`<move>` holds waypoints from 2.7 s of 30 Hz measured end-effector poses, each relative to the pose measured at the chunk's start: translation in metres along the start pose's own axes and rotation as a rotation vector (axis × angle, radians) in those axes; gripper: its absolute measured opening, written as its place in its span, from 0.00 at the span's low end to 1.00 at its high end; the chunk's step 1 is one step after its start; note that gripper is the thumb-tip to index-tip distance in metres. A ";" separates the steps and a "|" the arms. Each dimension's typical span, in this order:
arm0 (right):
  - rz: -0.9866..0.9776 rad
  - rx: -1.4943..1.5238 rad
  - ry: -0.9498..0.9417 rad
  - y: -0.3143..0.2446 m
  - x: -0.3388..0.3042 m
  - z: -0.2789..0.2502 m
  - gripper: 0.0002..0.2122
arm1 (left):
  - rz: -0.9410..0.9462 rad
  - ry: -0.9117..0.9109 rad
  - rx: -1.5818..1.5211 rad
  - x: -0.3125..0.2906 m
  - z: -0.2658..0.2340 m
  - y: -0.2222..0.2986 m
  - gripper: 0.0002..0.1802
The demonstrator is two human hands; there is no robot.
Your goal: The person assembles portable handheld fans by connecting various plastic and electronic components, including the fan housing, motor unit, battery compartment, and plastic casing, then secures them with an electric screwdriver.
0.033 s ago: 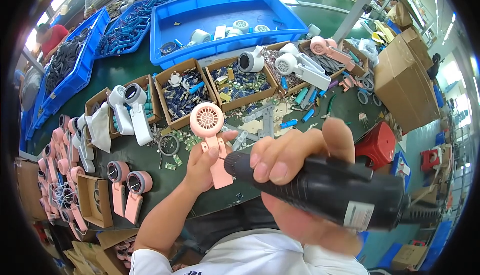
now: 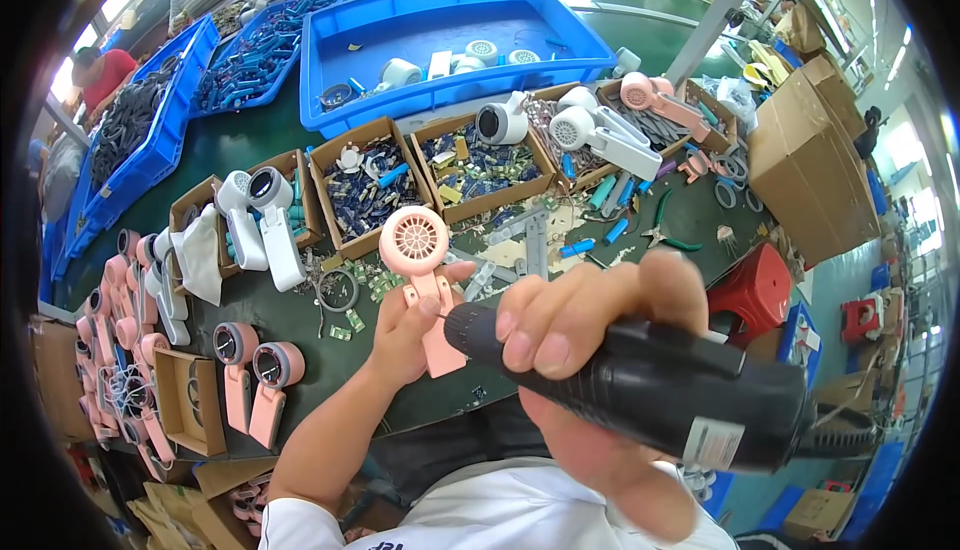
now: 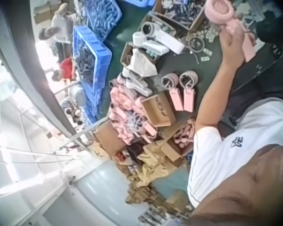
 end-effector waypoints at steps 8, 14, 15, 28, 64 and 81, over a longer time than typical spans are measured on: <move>-0.080 -0.065 -0.143 0.013 -0.016 -0.001 0.33 | 0.106 0.031 0.293 0.001 0.000 -0.005 0.26; -0.050 -0.119 -0.145 0.016 -0.016 -0.002 0.29 | 0.121 0.025 0.306 0.001 -0.001 -0.005 0.26; -0.054 -0.119 -0.142 0.017 -0.016 -0.002 0.29 | 0.143 0.017 0.321 0.001 -0.002 -0.005 0.26; -0.209 -0.019 -0.170 0.033 -0.025 -0.009 0.26 | 0.160 0.055 0.363 0.002 -0.006 -0.009 0.24; -0.137 -0.079 -0.152 0.029 -0.024 -0.003 0.23 | 0.160 0.134 0.523 -0.003 0.013 0.019 0.10; -0.141 -0.049 -0.226 0.033 -0.022 -0.005 0.21 | 0.132 0.115 0.575 -0.003 0.012 0.018 0.10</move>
Point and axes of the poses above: each hand's wrist, its own x-axis towards the middle knuckle, its own z-axis out of the palm, y = z × x, the point moved 3 cm from there along x, towards the middle knuckle, and after that the axes turned 6 degrees about -x, right-handed, at the moved point
